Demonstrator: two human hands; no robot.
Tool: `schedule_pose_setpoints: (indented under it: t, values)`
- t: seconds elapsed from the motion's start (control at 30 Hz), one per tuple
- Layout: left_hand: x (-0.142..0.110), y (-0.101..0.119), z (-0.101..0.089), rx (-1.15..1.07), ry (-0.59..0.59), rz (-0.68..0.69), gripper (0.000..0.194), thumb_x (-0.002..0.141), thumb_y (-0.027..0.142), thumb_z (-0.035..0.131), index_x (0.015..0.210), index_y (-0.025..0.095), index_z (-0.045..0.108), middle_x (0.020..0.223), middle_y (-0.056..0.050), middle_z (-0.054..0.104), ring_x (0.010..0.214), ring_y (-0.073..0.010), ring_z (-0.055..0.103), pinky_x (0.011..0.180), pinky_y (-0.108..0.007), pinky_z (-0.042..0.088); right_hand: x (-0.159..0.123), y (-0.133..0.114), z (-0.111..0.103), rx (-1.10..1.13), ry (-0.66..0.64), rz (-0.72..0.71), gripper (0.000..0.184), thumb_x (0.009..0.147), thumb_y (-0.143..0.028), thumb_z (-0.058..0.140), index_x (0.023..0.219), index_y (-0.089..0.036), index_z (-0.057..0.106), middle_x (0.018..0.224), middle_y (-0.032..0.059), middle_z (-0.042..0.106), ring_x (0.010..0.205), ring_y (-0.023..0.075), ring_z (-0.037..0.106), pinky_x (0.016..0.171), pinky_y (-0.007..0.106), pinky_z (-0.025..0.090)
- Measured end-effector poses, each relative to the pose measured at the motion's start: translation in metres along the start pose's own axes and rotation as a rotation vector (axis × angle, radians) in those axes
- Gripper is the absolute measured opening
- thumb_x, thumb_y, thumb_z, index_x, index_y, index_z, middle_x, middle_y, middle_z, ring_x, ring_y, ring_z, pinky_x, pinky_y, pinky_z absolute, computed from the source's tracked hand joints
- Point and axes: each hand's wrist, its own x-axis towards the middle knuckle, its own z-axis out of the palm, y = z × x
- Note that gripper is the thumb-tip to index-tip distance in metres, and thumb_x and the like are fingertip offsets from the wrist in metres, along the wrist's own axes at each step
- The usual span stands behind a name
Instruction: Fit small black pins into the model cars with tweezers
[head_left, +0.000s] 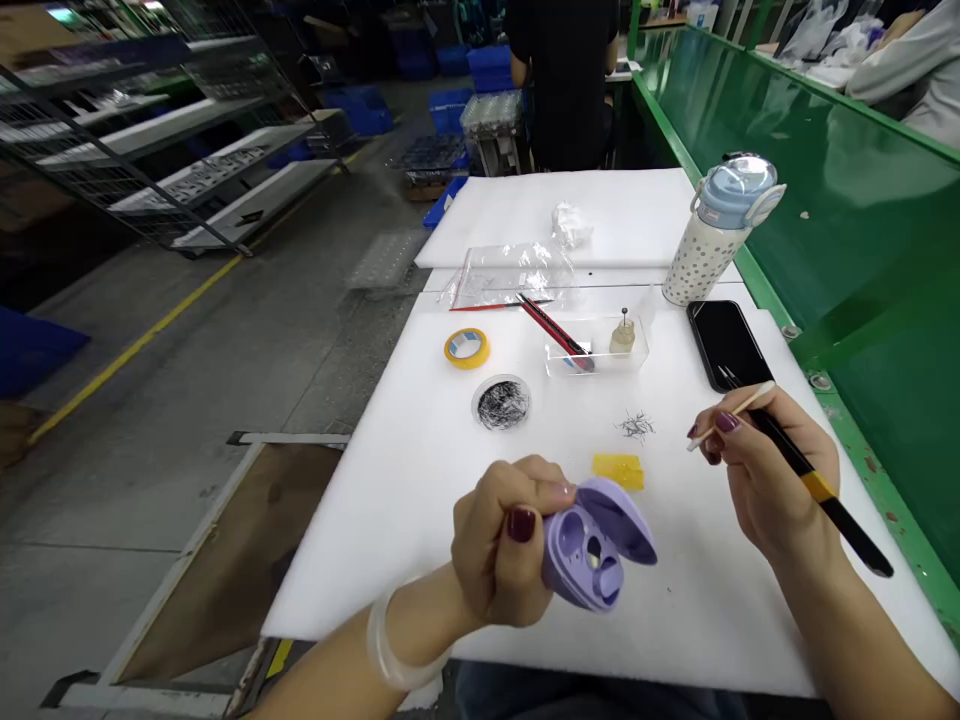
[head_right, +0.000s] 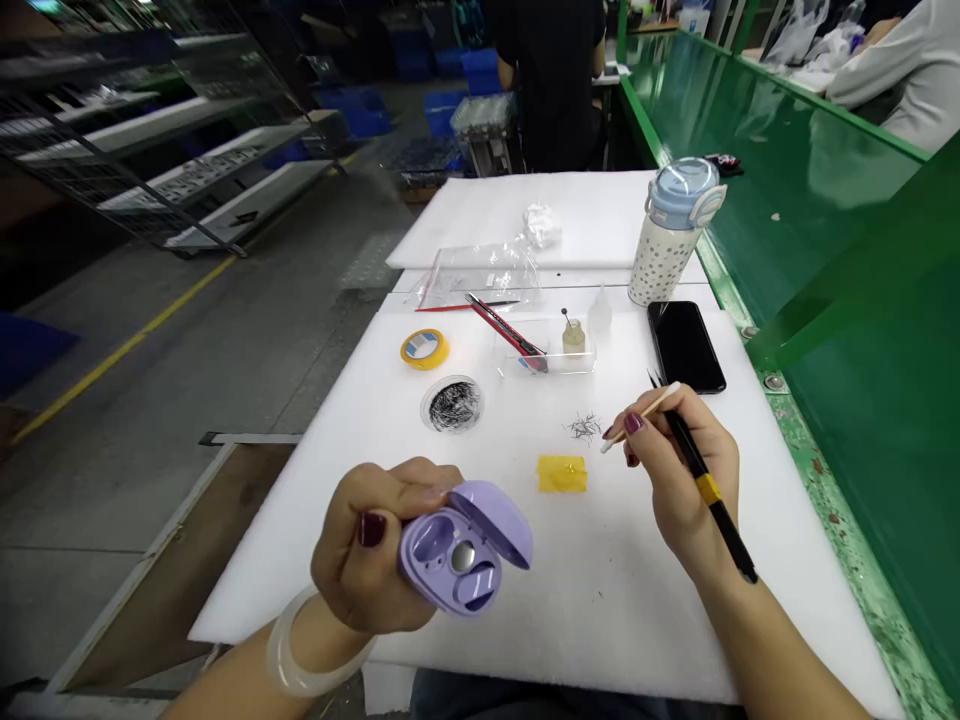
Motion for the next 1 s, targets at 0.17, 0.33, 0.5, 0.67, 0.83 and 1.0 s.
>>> schedule_pose_setpoints:
  t: [0.17, 0.33, 0.5, 0.67, 0.83, 1.0]
  values:
    - [-0.006, 0.003, 0.0, -0.06, -0.001, -0.043, 0.023, 0.105, 0.034, 0.042, 0.093, 0.023, 0.06, 0.07, 0.0, 0.055, 0.051, -0.0111, 0.053, 0.043, -0.024, 0.045, -0.006, -0.004, -0.002, -0.094, -0.017, 0.046, 0.013, 0.092, -0.032, 0.069, 0.084, -0.023, 0.064, 0.072, 0.0003, 0.065, 0.06, 0.0148, 0.059, 0.049, 0.026, 0.045]
    - [-0.01, 0.002, -0.003, -0.063, -0.015, -0.038, 0.023, 0.105, 0.034, 0.04, 0.097, 0.024, 0.059, 0.072, -0.001, 0.056, 0.052, -0.0115, 0.054, 0.043, -0.024, 0.045, 0.005, 0.009, -0.027, -0.618, -0.106, -0.053, 0.016, 0.09, -0.036, 0.064, 0.1, -0.024, 0.07, 0.062, -0.0018, 0.06, 0.05, 0.0154, 0.055, 0.049, 0.029, 0.046]
    - [-0.007, 0.001, 0.003, -0.072, -0.007, -0.042, 0.023, 0.105, 0.033, 0.04, 0.094, 0.024, 0.058, 0.069, 0.001, 0.053, 0.05, -0.0103, 0.049, 0.044, -0.023, 0.043, 0.031, 0.041, -0.046, -0.986, -0.147, -0.086, 0.036, 0.091, -0.049, 0.056, 0.102, -0.019, 0.073, 0.061, 0.0039, 0.068, 0.046, 0.0201, 0.058, 0.051, 0.035, 0.045]
    - [0.019, -0.015, -0.001, 0.045, 0.131, -0.19, 0.031, 0.104, 0.046, 0.047, 0.092, 0.023, 0.065, 0.065, 0.003, 0.052, 0.051, -0.008, 0.044, 0.047, -0.019, 0.038, 0.041, 0.041, -0.042, -0.995, 0.147, -0.184, 0.05, 0.092, -0.056, 0.057, 0.118, -0.015, 0.071, 0.073, 0.0078, 0.073, 0.057, 0.0202, 0.062, 0.059, 0.035, 0.046]
    - [0.058, -0.057, -0.041, 0.288, 0.365, -0.305, 0.065, 0.1, 0.069, 0.037, 0.103, 0.015, 0.072, 0.086, -0.008, 0.07, 0.075, -0.0166, 0.066, 0.068, -0.027, 0.052, 0.032, 0.027, -0.039, -0.768, 0.202, -0.19, 0.032, 0.091, -0.046, 0.064, 0.11, -0.021, 0.07, 0.079, 0.0047, 0.071, 0.064, 0.0172, 0.061, 0.062, 0.031, 0.049]
    - [0.074, -0.095, -0.088, 0.463, 0.492, -0.152, 0.056, 0.099, 0.067, 0.043, 0.098, 0.016, 0.066, 0.081, -0.002, 0.063, 0.066, -0.0127, 0.054, 0.057, -0.025, 0.036, 0.03, 0.023, -0.034, -0.603, 0.215, -0.194, 0.024, 0.087, -0.04, 0.067, 0.099, -0.02, 0.066, 0.079, 0.0049, 0.069, 0.064, 0.0167, 0.059, 0.061, 0.031, 0.049]
